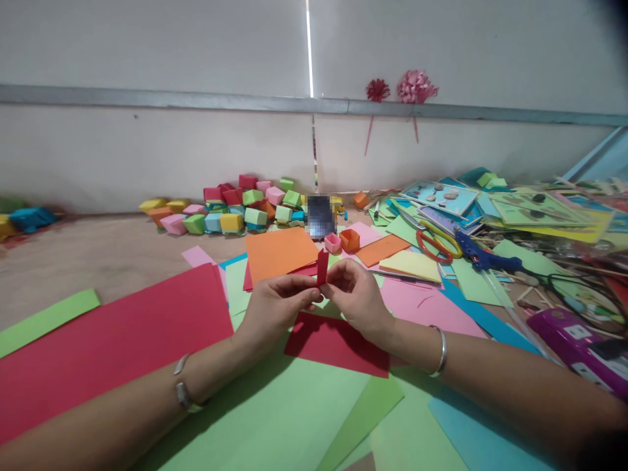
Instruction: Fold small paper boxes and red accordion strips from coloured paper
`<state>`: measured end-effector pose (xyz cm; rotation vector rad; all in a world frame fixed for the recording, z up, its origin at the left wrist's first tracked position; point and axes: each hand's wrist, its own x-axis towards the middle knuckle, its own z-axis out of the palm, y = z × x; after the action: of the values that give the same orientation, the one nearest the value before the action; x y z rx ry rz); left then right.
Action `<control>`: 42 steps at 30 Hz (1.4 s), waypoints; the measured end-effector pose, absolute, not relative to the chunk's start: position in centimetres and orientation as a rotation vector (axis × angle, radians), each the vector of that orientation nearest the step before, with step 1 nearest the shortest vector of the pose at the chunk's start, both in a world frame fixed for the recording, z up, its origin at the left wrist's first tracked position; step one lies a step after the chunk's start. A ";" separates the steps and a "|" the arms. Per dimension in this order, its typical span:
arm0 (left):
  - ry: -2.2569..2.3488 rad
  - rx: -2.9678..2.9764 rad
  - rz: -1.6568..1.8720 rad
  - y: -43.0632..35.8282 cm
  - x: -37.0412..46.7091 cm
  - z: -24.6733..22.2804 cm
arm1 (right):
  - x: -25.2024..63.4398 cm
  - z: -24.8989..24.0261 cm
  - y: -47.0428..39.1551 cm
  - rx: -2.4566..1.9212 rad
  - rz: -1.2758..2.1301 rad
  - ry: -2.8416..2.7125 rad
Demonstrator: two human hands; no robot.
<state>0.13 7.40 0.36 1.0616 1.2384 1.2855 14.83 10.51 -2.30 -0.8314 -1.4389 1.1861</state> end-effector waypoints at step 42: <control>1.134 1.329 1.236 7.0 -0.2 -0.2 | 15.0 -0.5 9.8 -0.866 1.655 -1.175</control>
<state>-0.23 6.96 -0.17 1.3286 1.1345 1.2360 15.04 9.82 -0.52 -0.8659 -1.1747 1.6553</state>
